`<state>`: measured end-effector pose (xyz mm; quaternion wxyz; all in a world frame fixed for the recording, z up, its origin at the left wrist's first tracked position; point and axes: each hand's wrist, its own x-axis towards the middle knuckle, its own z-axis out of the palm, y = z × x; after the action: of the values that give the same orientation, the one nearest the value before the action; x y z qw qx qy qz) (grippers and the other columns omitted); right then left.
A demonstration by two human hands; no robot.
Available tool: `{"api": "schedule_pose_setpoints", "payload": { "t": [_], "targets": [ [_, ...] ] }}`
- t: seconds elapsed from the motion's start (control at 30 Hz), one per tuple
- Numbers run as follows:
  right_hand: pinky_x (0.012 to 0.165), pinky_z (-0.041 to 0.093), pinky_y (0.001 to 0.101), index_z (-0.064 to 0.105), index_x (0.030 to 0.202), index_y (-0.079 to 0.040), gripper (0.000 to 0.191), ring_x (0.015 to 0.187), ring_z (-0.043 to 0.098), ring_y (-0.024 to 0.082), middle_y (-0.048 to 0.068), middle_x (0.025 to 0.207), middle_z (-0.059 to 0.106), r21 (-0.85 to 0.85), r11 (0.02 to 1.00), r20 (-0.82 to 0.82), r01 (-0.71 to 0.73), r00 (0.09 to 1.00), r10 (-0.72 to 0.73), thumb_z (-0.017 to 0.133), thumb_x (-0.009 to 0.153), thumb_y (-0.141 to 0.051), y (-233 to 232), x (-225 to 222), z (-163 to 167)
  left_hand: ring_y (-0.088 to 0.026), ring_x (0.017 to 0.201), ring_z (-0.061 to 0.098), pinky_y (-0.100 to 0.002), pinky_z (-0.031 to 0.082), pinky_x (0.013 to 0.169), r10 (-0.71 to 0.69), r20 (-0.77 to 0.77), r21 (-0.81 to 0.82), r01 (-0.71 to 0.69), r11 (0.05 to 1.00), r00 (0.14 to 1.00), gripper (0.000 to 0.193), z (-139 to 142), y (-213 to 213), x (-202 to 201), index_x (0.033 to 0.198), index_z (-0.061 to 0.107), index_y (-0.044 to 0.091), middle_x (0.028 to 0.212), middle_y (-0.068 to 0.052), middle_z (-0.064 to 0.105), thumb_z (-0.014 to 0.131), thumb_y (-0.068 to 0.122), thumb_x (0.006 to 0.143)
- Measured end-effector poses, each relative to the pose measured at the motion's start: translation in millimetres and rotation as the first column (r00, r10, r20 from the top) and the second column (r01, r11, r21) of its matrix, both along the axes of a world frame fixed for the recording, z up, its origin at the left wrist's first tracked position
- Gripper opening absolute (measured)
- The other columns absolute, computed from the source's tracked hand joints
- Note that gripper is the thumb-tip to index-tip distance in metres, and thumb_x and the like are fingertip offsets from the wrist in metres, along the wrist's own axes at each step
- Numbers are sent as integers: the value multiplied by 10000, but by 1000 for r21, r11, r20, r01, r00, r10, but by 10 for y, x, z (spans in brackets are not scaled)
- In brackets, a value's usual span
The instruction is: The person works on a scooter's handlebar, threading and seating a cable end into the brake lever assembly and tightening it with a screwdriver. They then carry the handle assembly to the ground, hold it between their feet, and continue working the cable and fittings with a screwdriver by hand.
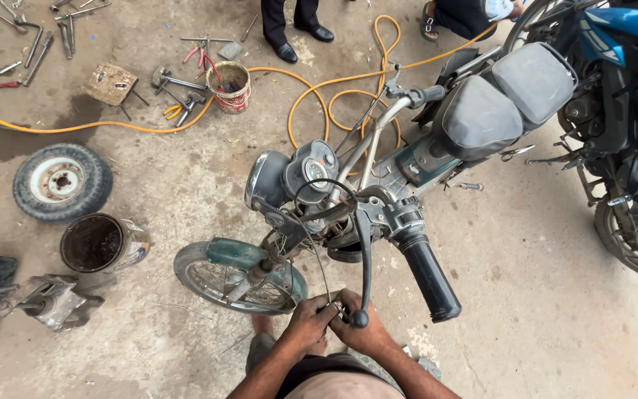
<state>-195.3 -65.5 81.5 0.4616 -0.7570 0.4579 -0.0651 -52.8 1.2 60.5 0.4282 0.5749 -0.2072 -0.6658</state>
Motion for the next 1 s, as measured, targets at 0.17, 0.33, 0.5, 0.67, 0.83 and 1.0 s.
{"api": "schedule_pose_setpoints", "payload": {
  "t": [0.17, 0.33, 0.5, 0.67, 0.83, 1.0],
  "targets": [
    [708, 571, 409, 628, 971, -8, 254, 800, 723, 278, 158, 861, 700, 51, 999, -81, -3, 997, 7, 746, 801, -155, 30, 26, -19, -105, 585, 545, -312, 458, 518, -20, 77, 10, 19, 1000, 997, 271, -146, 50, -25, 1082, 761, 15, 686, -31, 622, 651, 240, 979],
    [717, 573, 401, 619, 996, -10, 258, 801, 721, 269, 165, 854, 700, 107, 994, -89, -11, 996, 20, 741, 803, -129, 66, 9, -121, -98, 619, 594, -313, 486, 537, -52, 269, -201, 109, 974, 962, 232, -247, 98, -51, 1035, 739, -7, 720, -25, 680, 638, 184, 950],
    [715, 573, 384, 626, 995, -3, 269, 773, 729, 265, 168, 819, 717, 70, 996, -79, -62, 995, 67, 764, 808, -138, 100, -2, -122, -122, 581, 516, -327, 434, 505, -57, 262, -182, 108, 977, 963, 313, -217, 101, -10, 879, 696, -97, 624, -79, 601, 694, 190, 1003],
    [707, 577, 389, 627, 1038, -13, 294, 788, 729, 270, 160, 854, 709, 30, 997, -73, -67, 995, 69, 757, 800, -128, 149, -10, -176, -104, 548, 550, -300, 443, 494, -46, 217, -187, 88, 978, 975, 213, -128, 137, 28, 907, 713, -38, 604, -41, 631, 651, 162, 946],
    [746, 563, 442, 636, 1108, 8, 401, 879, 695, 382, 221, 963, 700, -323, 935, -5, -147, 988, 153, 809, 783, -150, 137, -93, -393, -267, 790, 614, -406, 497, 697, -119, 341, -209, 199, 957, 933, 253, -295, 144, -14, 1019, 721, 36, 875, -140, 671, 677, 186, 820],
    [797, 548, 477, 525, 1233, 115, 579, 955, 687, 381, 263, 1103, 679, -776, 607, 61, -168, 939, 338, 798, 853, -226, 208, -233, -578, -405, 1156, 617, -502, 469, 1001, 137, 873, -439, 632, 639, 467, 421, -617, 145, -82, 1170, 719, 62, 1236, -232, 673, 693, 202, 773]
  ]
}}
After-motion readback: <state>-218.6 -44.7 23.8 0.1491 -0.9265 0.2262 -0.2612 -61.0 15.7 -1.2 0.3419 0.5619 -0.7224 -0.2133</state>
